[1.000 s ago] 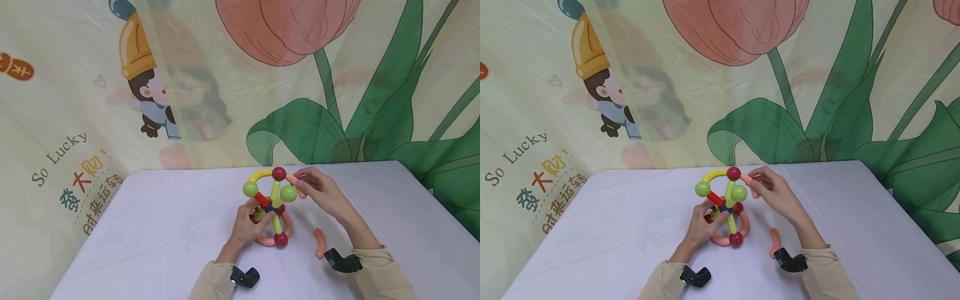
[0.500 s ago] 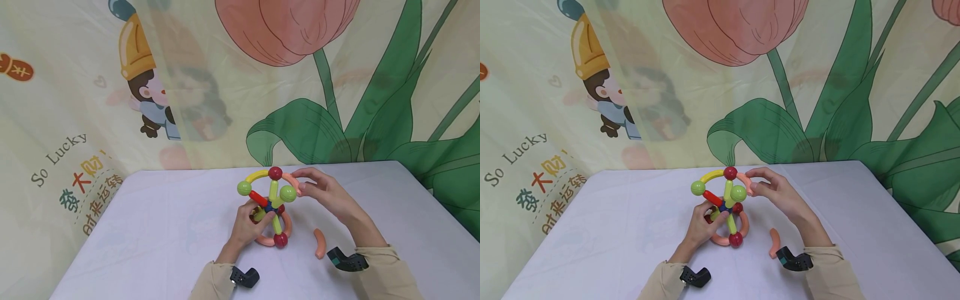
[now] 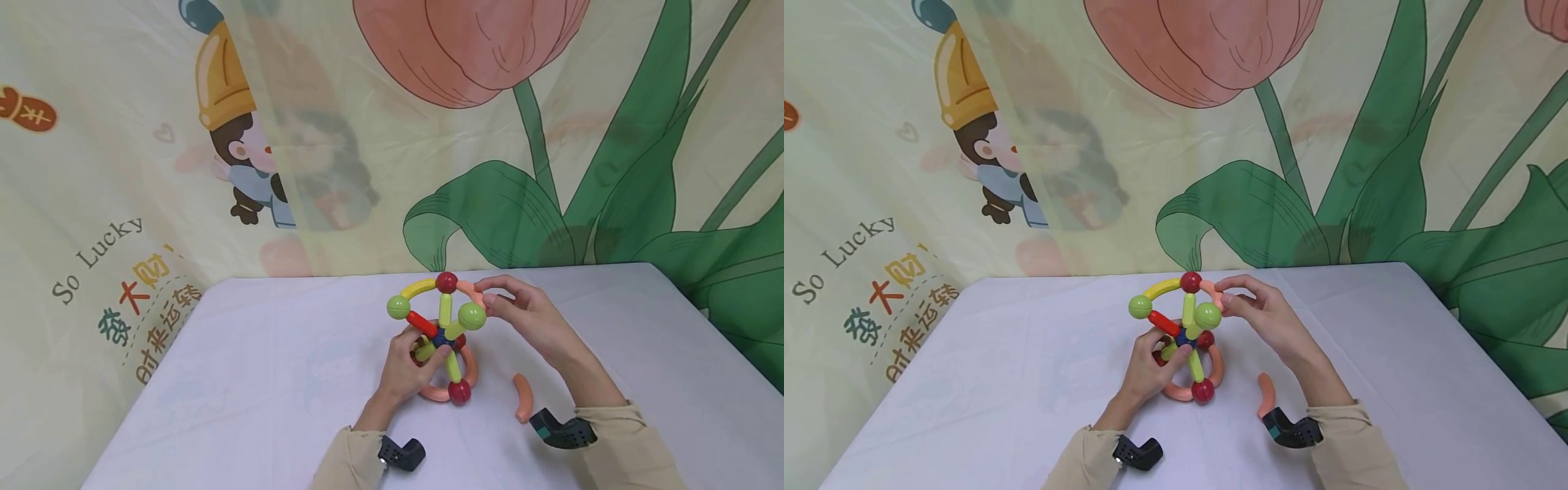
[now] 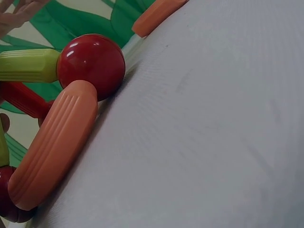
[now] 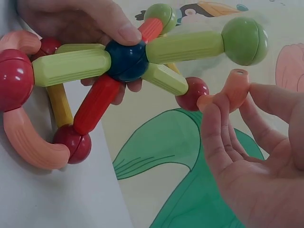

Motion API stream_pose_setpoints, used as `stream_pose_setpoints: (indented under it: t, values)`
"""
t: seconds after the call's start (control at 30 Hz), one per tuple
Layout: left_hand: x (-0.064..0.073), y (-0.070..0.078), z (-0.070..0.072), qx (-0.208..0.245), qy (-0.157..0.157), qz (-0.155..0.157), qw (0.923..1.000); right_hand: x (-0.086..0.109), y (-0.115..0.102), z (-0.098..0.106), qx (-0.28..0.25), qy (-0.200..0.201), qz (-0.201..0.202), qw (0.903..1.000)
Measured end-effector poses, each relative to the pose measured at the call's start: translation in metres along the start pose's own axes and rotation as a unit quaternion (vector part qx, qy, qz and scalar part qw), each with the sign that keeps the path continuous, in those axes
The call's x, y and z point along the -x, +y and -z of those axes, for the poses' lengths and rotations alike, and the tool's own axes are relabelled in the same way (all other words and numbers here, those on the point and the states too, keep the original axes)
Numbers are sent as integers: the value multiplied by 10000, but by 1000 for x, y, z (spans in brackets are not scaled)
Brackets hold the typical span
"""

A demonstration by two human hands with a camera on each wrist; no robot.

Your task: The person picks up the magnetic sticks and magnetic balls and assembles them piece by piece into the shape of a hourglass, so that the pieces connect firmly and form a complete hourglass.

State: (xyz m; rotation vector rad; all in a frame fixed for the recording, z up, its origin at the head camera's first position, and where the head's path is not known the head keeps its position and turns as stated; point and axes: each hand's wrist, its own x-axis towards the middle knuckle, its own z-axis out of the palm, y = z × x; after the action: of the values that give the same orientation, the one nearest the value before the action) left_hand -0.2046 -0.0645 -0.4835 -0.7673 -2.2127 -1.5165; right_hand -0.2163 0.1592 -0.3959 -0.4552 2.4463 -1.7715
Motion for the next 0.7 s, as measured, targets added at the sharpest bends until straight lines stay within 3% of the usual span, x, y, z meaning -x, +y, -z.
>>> stream_pose_setpoints:
  t: [0.13,0.43,0.7]
  values:
    - [2,-12,-3,2,5,-86,10000,1,-1,0,-26,-19,-43,10000]
    - [1,-11,-2,-43,-5,-235,9997,2,-3,1,-68,-83,-135,9999]
    - [-1,-10,-2,-89,96,-255,9996,1,-1,2,-4,-112,12,9999]
